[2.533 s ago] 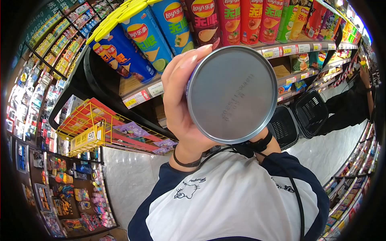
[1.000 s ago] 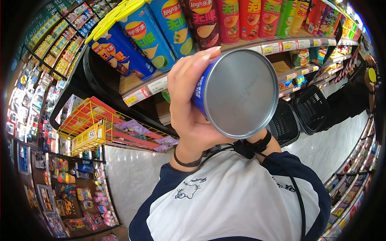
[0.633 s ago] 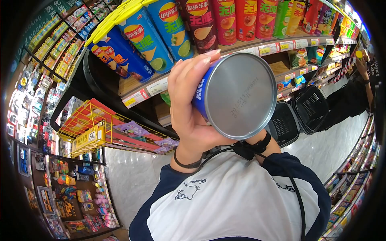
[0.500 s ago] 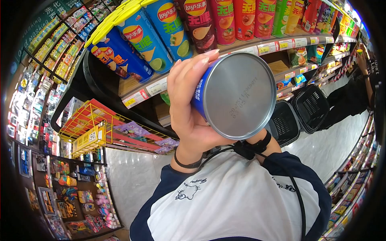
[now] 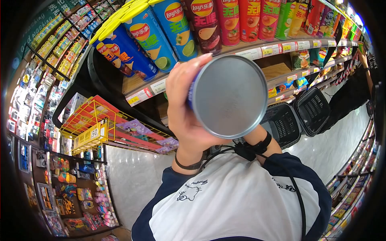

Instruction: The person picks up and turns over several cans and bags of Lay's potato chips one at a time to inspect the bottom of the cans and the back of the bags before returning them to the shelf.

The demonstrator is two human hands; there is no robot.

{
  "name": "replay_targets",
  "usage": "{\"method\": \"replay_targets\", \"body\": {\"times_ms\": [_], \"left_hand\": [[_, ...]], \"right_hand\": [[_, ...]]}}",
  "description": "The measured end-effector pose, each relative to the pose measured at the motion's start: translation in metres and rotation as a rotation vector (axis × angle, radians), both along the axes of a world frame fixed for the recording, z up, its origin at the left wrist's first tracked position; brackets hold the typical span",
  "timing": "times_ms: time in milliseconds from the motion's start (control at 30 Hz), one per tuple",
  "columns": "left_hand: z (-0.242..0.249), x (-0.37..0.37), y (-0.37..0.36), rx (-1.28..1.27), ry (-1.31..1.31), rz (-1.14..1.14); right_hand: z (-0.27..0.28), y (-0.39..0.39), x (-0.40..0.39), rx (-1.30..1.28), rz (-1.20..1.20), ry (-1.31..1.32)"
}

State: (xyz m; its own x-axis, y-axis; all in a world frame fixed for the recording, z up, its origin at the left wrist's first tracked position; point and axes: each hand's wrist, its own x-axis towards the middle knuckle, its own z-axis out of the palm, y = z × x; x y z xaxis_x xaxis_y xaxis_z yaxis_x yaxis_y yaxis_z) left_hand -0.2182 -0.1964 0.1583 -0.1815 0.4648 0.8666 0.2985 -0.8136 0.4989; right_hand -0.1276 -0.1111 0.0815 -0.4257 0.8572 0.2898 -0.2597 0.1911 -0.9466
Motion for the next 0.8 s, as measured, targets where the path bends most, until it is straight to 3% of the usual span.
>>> {"method": "replay_targets", "body": {"times_ms": [100,200,367,433,467,567,700,800], "left_hand": [[-0.008,-0.016,0.008,0.062,-0.173,-0.011],[0.003,-0.028,0.010,0.064,-0.368,-0.036],[-0.004,-0.063,0.013,0.062,-0.277,-0.006],[-0.008,-0.069,0.012,0.056,-0.280,-0.025],[-0.006,-0.068,0.011,0.004,-0.277,0.080],[-0.020,-0.087,0.023,-0.021,-0.402,-0.084],[-0.030,-0.095,0.027,-0.350,-0.648,-0.135],[-0.032,-0.093,0.028,-0.540,-0.518,-0.133]], "right_hand": [[0.007,-0.002,0.003,-0.079,0.006,0.020],[-0.006,0.010,0.005,0.008,-0.025,0.269],[0.009,0.013,0.026,0.139,-0.201,0.408],[0.015,0.011,0.028,0.115,-0.154,0.532],[0.017,0.010,0.029,0.103,-0.129,0.593],[0.018,0.001,0.026,0.149,-0.037,0.650],[0.038,-0.019,0.016,0.275,-0.122,0.665],[0.052,-0.022,0.012,0.404,-0.187,0.703]]}}
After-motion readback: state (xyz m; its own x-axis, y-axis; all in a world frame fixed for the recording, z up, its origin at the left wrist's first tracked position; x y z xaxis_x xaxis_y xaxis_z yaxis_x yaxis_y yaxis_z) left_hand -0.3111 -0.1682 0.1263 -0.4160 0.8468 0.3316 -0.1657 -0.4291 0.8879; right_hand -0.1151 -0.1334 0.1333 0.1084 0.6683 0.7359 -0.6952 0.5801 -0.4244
